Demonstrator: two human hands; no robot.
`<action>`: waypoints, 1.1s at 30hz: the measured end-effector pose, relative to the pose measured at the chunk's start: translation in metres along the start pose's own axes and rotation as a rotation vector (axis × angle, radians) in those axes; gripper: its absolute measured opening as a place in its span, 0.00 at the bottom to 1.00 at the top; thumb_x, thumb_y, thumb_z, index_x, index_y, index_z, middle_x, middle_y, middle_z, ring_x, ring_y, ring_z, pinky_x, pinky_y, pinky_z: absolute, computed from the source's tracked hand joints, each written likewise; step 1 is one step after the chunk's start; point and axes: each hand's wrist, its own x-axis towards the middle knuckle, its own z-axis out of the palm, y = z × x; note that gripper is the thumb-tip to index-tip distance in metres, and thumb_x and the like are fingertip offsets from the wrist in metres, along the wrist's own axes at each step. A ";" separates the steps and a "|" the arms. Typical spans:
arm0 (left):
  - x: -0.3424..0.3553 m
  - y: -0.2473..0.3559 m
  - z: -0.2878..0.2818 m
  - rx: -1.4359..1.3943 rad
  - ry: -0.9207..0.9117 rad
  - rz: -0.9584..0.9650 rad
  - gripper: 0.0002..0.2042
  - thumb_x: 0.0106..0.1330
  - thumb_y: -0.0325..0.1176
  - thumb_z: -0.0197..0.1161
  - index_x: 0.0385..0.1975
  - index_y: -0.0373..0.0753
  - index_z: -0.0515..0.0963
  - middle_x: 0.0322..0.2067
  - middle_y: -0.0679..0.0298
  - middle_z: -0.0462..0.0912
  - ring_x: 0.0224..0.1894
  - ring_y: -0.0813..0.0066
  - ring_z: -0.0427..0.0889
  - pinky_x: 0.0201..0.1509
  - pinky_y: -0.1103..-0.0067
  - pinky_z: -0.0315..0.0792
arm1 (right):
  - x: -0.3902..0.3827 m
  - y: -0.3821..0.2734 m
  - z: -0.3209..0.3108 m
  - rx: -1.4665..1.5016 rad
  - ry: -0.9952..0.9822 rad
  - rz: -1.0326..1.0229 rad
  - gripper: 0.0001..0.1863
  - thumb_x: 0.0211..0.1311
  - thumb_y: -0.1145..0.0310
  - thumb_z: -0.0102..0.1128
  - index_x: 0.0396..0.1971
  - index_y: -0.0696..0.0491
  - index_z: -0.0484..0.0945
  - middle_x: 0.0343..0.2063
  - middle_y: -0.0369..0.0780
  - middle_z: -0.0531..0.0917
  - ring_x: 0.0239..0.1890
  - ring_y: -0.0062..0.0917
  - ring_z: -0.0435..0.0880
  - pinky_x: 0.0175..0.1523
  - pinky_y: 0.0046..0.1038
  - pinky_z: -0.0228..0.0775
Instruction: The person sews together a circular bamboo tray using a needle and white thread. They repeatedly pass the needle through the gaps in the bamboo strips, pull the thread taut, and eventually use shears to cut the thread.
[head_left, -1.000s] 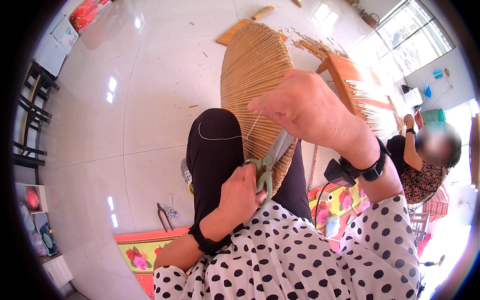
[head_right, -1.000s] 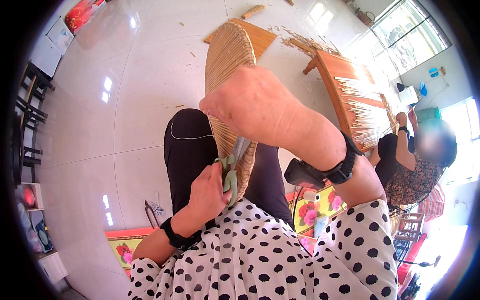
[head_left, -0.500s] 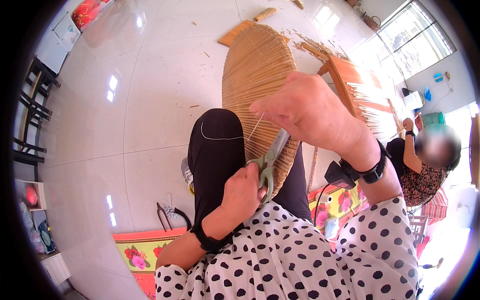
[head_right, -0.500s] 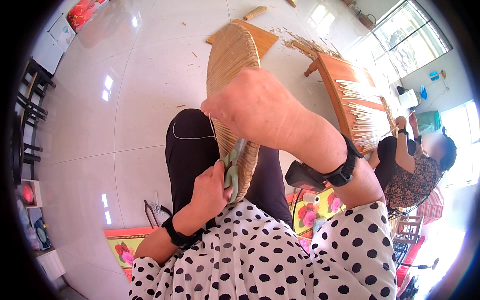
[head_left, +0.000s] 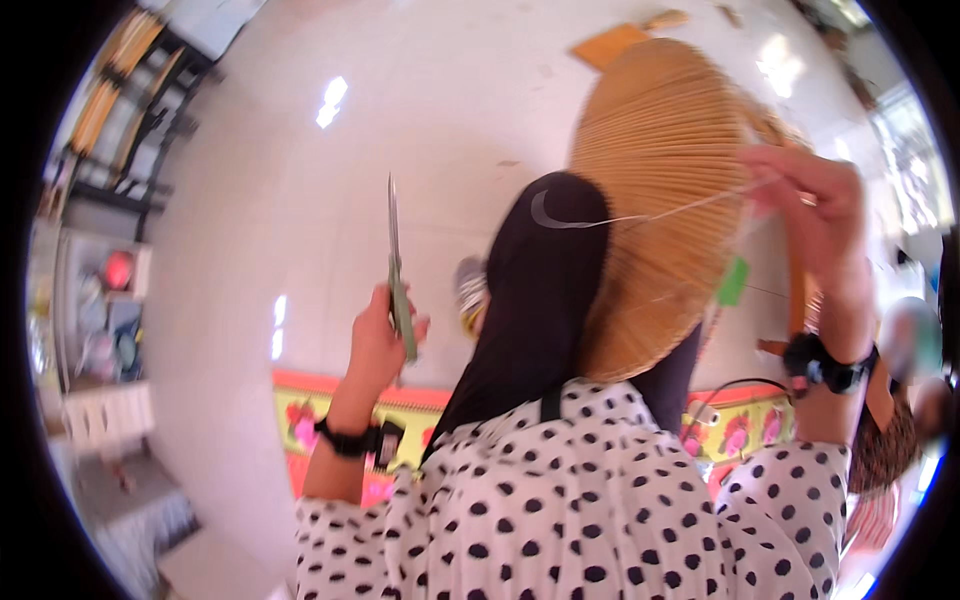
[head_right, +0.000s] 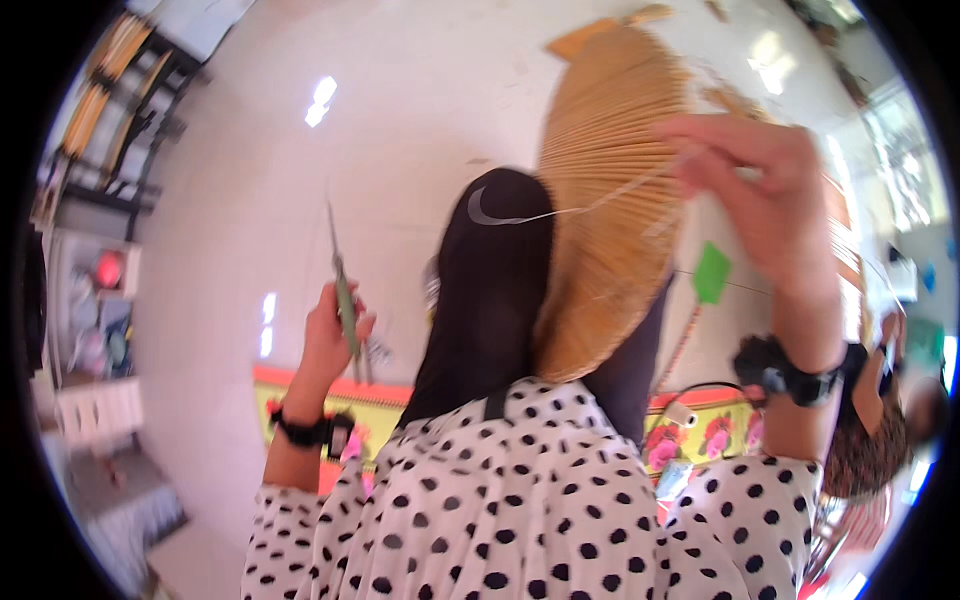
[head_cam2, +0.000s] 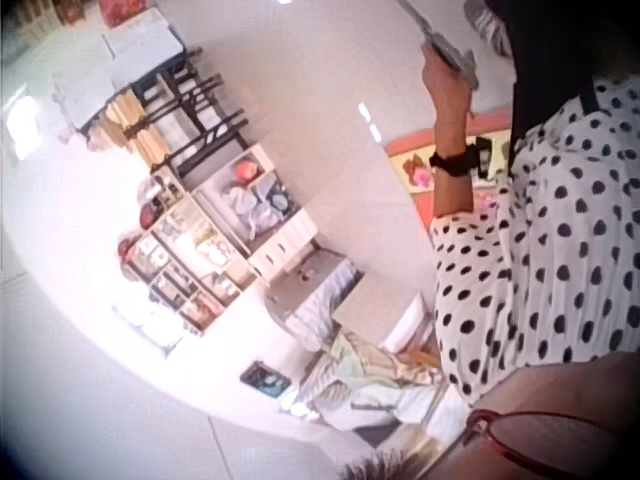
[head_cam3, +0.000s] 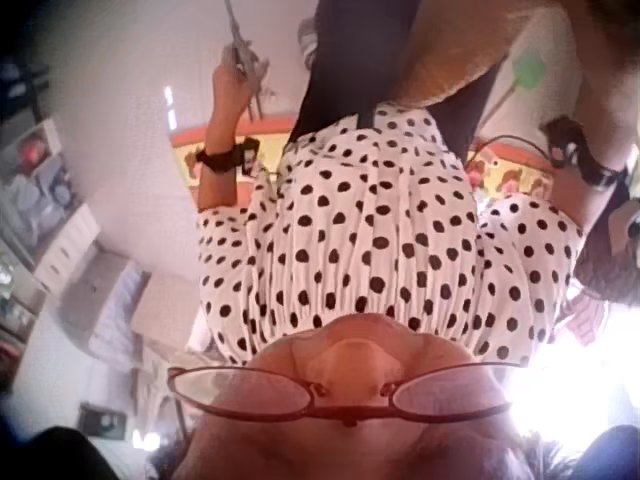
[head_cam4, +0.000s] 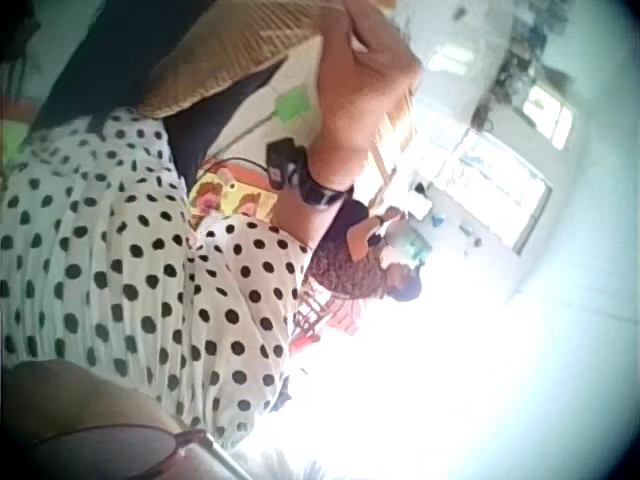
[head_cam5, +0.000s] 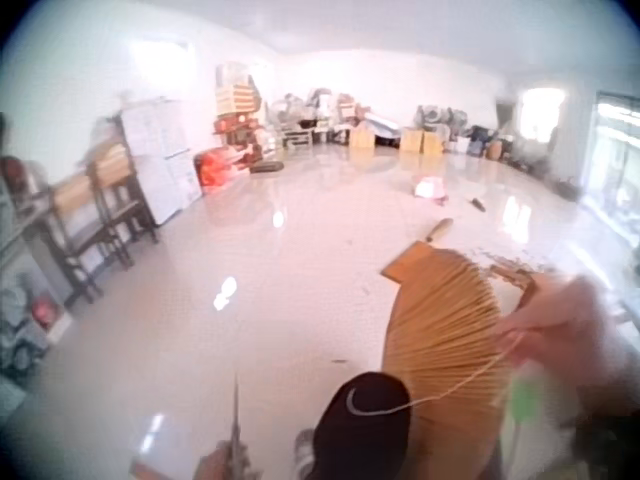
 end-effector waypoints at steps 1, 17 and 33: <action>0.002 -0.045 -0.002 0.100 0.071 -0.103 0.20 0.55 0.39 0.68 0.42 0.35 0.70 0.27 0.51 0.80 0.32 0.46 0.80 0.38 0.60 0.74 | -0.001 -0.004 0.000 0.031 -0.013 0.012 0.11 0.63 0.78 0.56 0.42 0.59 0.83 0.23 0.36 0.82 0.26 0.15 0.78 0.34 0.17 0.69; -0.143 -0.344 0.077 0.516 -0.192 -0.664 0.27 0.59 0.50 0.63 0.50 0.34 0.74 0.35 0.46 0.83 0.41 0.47 0.82 0.44 0.59 0.75 | -0.004 -0.004 0.001 0.200 -0.110 -0.050 0.09 0.60 0.80 0.57 0.39 0.62 0.83 0.22 0.38 0.84 0.24 0.15 0.81 0.31 0.17 0.72; 0.048 0.162 0.032 -0.084 -0.065 0.696 0.18 0.56 0.30 0.69 0.47 0.39 0.76 0.41 0.59 0.77 0.30 0.69 0.80 0.31 0.77 0.75 | -0.017 -0.019 0.003 0.086 -0.090 -0.217 0.07 0.54 0.80 0.63 0.34 0.58 0.84 0.27 0.43 0.85 0.26 0.29 0.85 0.33 0.24 0.76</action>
